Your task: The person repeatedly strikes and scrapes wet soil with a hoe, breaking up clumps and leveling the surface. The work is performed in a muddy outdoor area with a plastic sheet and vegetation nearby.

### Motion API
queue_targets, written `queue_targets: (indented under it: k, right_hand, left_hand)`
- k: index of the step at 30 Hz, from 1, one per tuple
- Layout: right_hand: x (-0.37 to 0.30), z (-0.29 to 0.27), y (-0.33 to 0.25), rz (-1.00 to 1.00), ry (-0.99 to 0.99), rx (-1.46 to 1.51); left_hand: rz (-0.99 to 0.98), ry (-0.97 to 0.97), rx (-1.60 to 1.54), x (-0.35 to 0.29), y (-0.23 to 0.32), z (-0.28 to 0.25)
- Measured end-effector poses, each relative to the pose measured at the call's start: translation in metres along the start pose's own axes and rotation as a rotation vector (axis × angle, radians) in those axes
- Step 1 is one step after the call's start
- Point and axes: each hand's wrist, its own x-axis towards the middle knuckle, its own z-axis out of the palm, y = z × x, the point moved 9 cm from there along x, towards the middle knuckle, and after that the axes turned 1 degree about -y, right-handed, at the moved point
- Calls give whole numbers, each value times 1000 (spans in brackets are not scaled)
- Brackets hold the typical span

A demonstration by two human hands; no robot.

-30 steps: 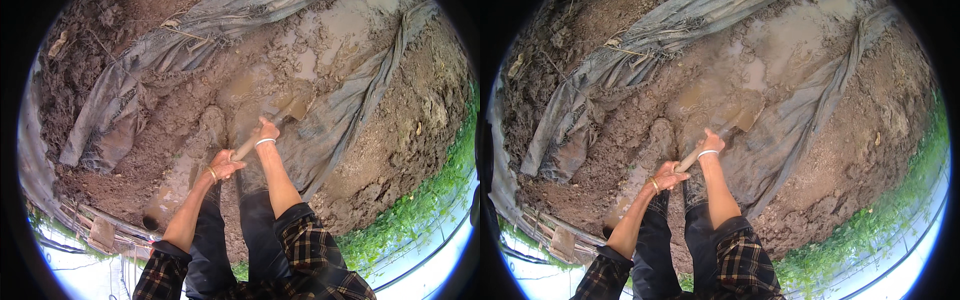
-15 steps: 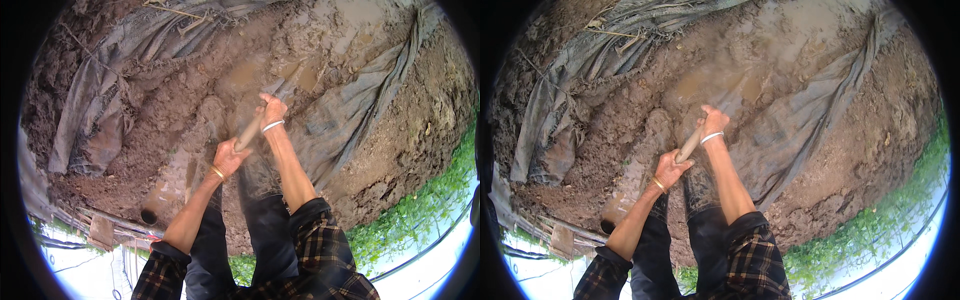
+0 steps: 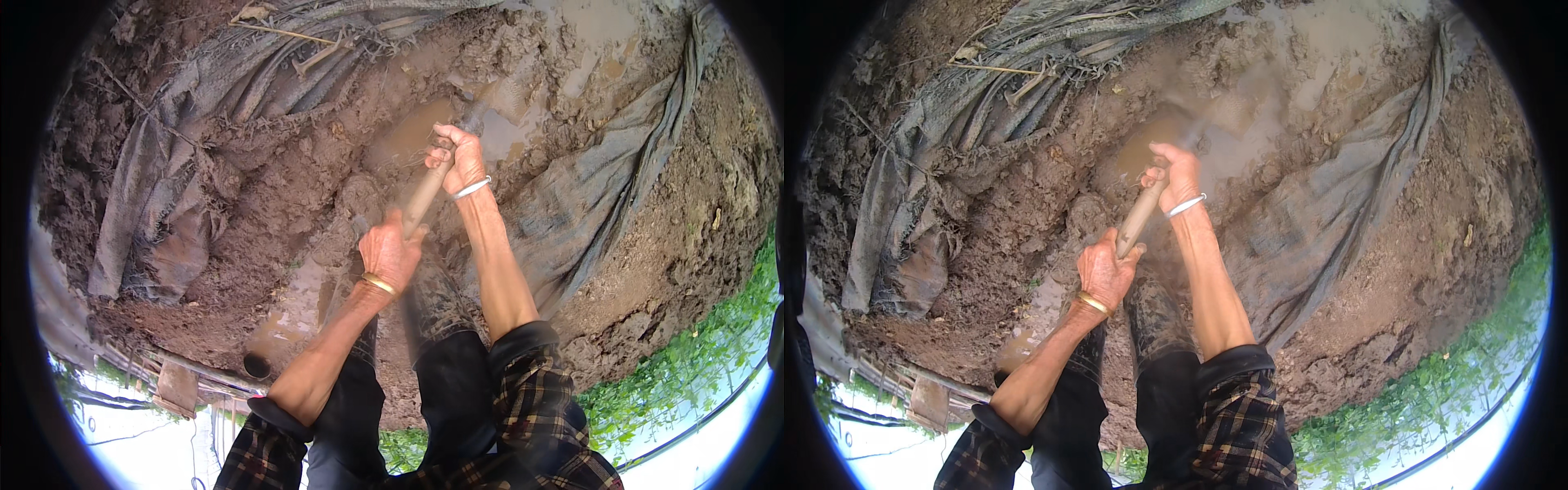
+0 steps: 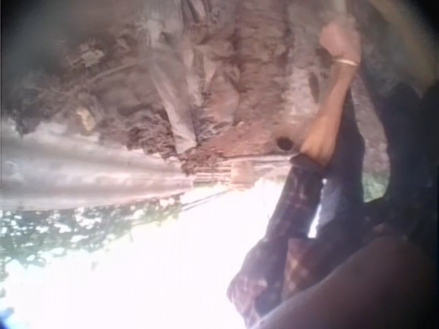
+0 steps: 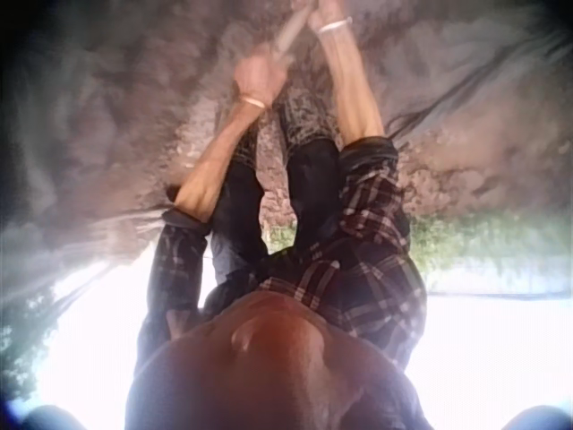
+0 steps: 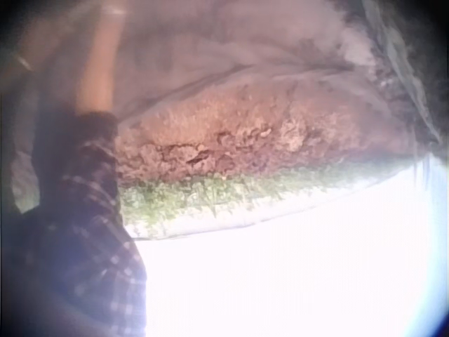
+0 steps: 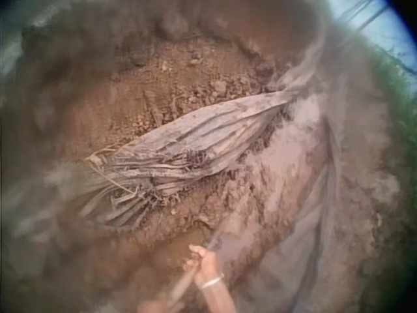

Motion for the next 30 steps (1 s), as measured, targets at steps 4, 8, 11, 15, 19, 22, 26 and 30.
queue_targets:
  k: [4,8,11,15,19,22,26,30]
  right_hand:
    - [9,1,-9,-5,-38,23]
    - [24,7,-18,-9,-110,62]
    - [33,16,-23,3,-206,129]
    - [33,29,-26,30,-340,255]
    - [20,40,-26,52,-450,300]
    - [0,44,-35,14,-485,328]
    - [-46,51,-64,-52,-511,269]
    - [-111,62,-109,-186,-329,143]
  left_hand:
    - [42,37,63,4,14,-8]
    - [73,60,85,15,26,-19]
    - [100,80,125,19,34,-29]
    - [159,135,188,18,44,-39]
    - [183,166,179,11,46,-33]
    - [207,201,175,-2,49,-32]
    - [259,201,145,-29,73,-43]
    - [293,158,48,-65,114,-72]
